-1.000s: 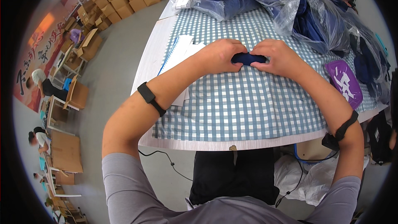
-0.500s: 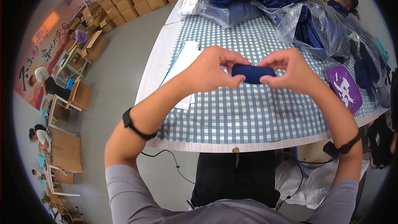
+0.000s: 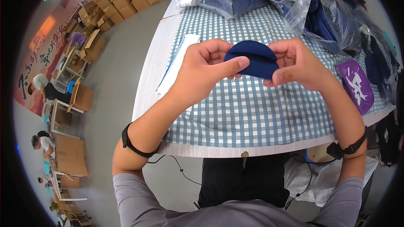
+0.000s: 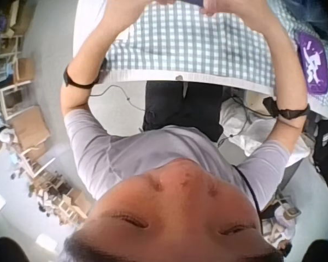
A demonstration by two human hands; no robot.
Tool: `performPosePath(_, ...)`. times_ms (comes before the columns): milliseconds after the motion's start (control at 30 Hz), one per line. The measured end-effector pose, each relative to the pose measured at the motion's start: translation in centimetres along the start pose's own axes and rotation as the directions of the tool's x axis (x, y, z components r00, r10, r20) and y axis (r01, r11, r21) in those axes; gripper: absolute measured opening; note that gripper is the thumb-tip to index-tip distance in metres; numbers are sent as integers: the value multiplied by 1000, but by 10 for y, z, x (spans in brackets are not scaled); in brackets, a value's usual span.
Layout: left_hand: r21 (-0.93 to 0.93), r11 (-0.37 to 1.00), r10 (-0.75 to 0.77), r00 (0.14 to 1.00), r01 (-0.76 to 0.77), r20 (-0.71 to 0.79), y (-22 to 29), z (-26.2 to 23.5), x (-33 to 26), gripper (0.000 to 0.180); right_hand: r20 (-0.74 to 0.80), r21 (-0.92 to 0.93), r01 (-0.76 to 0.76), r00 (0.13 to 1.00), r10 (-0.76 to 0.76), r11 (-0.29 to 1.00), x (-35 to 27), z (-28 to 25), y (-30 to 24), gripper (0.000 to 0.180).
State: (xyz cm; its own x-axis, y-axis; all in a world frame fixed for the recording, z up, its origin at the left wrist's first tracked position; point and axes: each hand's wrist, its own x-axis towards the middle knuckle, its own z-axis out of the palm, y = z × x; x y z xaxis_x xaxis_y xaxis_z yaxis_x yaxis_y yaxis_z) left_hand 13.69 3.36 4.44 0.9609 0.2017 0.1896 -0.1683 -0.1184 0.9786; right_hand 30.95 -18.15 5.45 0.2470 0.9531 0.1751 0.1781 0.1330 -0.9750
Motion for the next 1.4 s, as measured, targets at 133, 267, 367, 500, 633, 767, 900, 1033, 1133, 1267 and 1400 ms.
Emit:
performPosePath(133, -32, 988, -149, 987, 151, 61, 7, 20, -18, 49, -51, -93, -55, 997, 51, 994, 0, -12, 13, 37)
performPosePath(267, 52, 998, -50, 995, 46, 83, 0, 38, -50, 100, -179, 24, 10, 984, -6, 1000, 1, -12, 22, 39)
performPosePath(367, 611, 754, 225, 969, -240, 102, 3, 48, -81, 114, -292, 53, 13, 956, 3, 998, 5, -5, 38, 40)
performPosePath(500, 874, 405, -15, 954, -269, 301, 31, 59, -108, 96, -278, -461, -148, 960, 16, 875, 14, -10, 64, 29)
performPosePath(633, 745, 662, -100, 976, -79, 193, 3, 80, -142, 81, -249, -773, -20, 929, -275, 634, 14, -19, 74, 26)
performPosePath(767, 639, 756, 269, 957, -142, -106, -25, 94, -139, 68, -265, -747, -77, 946, -189, 660, 20, -22, 75, 25)
performPosePath(900, 819, 553, 420, 900, -151, -117, -34, 111, -83, 61, -256, -723, -33, 941, -222, 690, 17, -35, 85, 24)
performPosePath(1033, 893, 444, 332, 939, -70, -91, -39, 110, -80, 63, -293, -690, -85, 941, -170, 719, 18, -32, 81, 25)
performPosePath(1133, 794, 606, 194, 977, -45, -93, -27, 111, -90, 56, -266, -676, -44, 946, -187, 736, 19, -32, 82, 26)
performPosePath(1267, 808, 587, 241, 965, -58, -106, -22, 106, -104, 24, -257, -705, -8, 935, -245, 709, 18, -32, 80, 30)
performPosePath(1400, 690, 681, 363, 932, -245, -28, -35, 99, -108, 26, -320, -505, 61, 913, -252, 861, 22, -32, 83, 34)
